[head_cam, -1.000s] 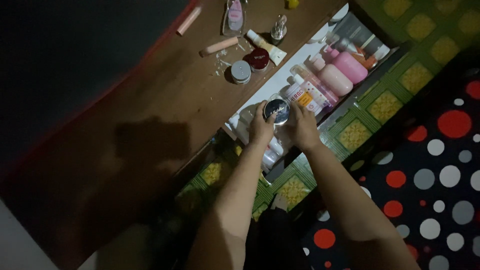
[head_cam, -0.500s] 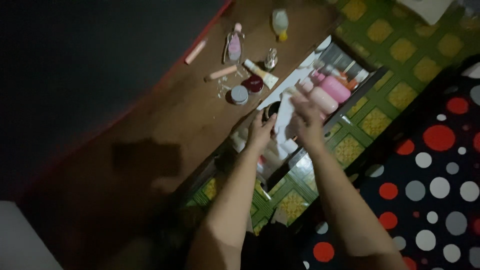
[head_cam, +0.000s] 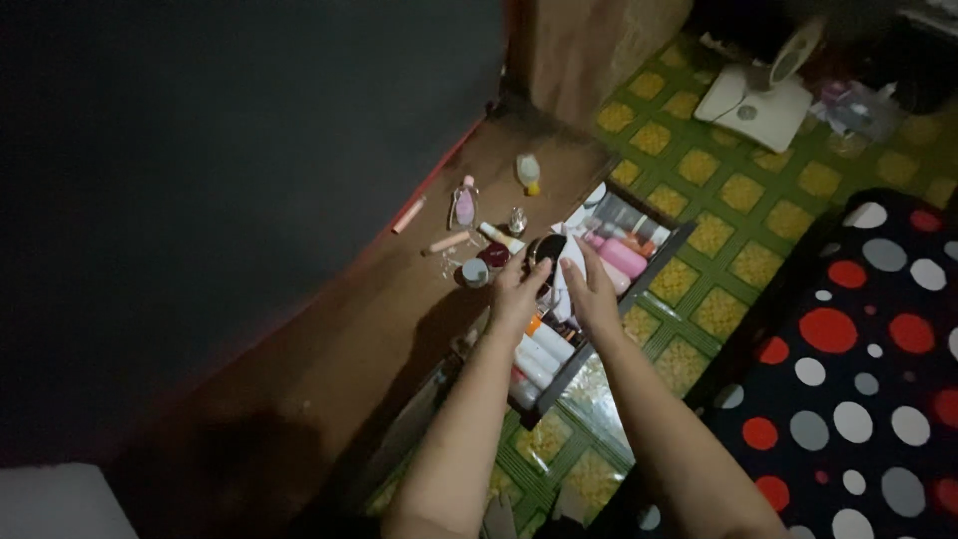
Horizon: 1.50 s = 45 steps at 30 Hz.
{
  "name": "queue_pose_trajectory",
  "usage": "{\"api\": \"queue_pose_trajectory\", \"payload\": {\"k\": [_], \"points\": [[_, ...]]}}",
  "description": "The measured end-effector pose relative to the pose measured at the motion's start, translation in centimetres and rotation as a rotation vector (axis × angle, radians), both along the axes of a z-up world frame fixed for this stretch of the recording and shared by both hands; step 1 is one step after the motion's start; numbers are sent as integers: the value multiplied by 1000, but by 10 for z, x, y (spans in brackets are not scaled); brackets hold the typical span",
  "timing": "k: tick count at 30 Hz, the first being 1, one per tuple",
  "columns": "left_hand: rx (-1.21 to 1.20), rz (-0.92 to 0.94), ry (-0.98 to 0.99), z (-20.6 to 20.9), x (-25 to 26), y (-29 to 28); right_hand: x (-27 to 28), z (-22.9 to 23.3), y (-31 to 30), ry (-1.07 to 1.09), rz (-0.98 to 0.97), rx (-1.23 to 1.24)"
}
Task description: Cleaning various cosmetic containers with a cloth and organizing them in a drawer
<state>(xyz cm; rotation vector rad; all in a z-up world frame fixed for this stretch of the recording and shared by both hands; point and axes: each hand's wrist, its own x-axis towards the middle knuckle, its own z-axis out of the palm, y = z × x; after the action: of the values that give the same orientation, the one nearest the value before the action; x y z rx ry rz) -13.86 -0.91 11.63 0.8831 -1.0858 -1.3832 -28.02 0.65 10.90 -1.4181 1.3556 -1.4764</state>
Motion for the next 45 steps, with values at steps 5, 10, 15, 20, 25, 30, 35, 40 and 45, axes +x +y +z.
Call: {"api": "queue_pose_trajectory", "payload": {"k": [5, 10, 15, 20, 25, 30, 35, 40, 45], "points": [[173, -165, -73, 35, -6, 0, -15, 58, -22, -127, -8, 67], [101, -95, 163, 96, -13, -4, -15, 87, -8, -67, 15, -51], [0, -243, 20, 87, -20, -2, -27, 134, 1, -153, -82, 63], [93, -158, 90, 139, -21, 10, -21, 147, 21, -138, -82, -29], [69, -171, 229, 166, -14, 21, -18, 149, 22, -277, 19, -9], [-50, -136, 135, 170, -31, 19, -19, 191, 34, -465, 63, -74], [-188, 41, -84, 175, -35, 16, -12, 190, 47, -533, 6, -29], [-136, -101, -262, 201, -23, -2, -39, 201, 49, -460, 88, -44], [20, -397, -228, 210, -25, 5, -52, 217, 44, -223, -68, -158]]}}
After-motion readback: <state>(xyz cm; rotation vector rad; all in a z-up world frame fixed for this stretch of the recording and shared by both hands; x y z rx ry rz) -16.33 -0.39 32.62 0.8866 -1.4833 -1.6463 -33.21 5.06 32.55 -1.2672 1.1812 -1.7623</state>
